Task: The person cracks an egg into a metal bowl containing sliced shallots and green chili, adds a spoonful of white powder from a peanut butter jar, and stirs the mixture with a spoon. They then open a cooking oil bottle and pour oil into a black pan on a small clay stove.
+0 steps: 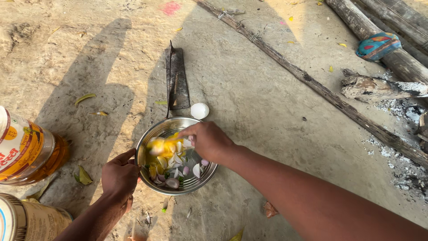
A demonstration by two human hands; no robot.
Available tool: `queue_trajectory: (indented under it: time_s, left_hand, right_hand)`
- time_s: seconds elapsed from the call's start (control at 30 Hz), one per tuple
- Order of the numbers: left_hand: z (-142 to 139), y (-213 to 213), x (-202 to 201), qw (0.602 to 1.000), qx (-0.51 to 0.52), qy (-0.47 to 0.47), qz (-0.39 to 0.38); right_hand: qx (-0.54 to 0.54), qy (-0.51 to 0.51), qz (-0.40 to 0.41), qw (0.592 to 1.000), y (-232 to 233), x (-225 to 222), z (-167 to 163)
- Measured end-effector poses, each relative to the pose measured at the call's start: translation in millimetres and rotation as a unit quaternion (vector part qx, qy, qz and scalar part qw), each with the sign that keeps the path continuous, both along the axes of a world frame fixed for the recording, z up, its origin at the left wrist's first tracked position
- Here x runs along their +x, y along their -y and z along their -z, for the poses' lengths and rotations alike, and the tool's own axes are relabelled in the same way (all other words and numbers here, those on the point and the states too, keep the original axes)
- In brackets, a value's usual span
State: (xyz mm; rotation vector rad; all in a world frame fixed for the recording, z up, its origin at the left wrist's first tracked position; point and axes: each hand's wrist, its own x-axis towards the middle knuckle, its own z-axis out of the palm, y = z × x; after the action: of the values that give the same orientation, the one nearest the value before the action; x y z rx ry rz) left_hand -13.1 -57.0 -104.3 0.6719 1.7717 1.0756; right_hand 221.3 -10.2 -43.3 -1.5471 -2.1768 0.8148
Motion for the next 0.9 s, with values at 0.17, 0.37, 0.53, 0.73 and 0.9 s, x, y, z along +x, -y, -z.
queue_trajectory:
  time_s: [0.17,0.37,0.53,0.73,0.9]
  left_hand:
    - [-3,-1,-5,0.999,-0.001,0.038,-0.001]
    - [-10,1,-3,0.999,-0.012,0.045,-0.01]
    - [-14,4,-3,0.999,-0.013,0.046,-0.013]
    - [-15,2,0,0.998,-0.011,0.059,-0.025]
    - [-17,3,-2,0.998,-0.023,0.052,-0.028]
  right_hand:
    - [-0.152,0.104,-0.067,0.981,1,7,-29]
    - [-0.013,0.186,-0.063,0.98,-14,30,-70]
    - [-0.184,0.215,-0.067,0.957,-4,21,-82]
    - [0.073,0.211,-0.08,0.971,5,18,-88]
    - [-0.099,0.27,-0.089,0.954,6,22,-90]
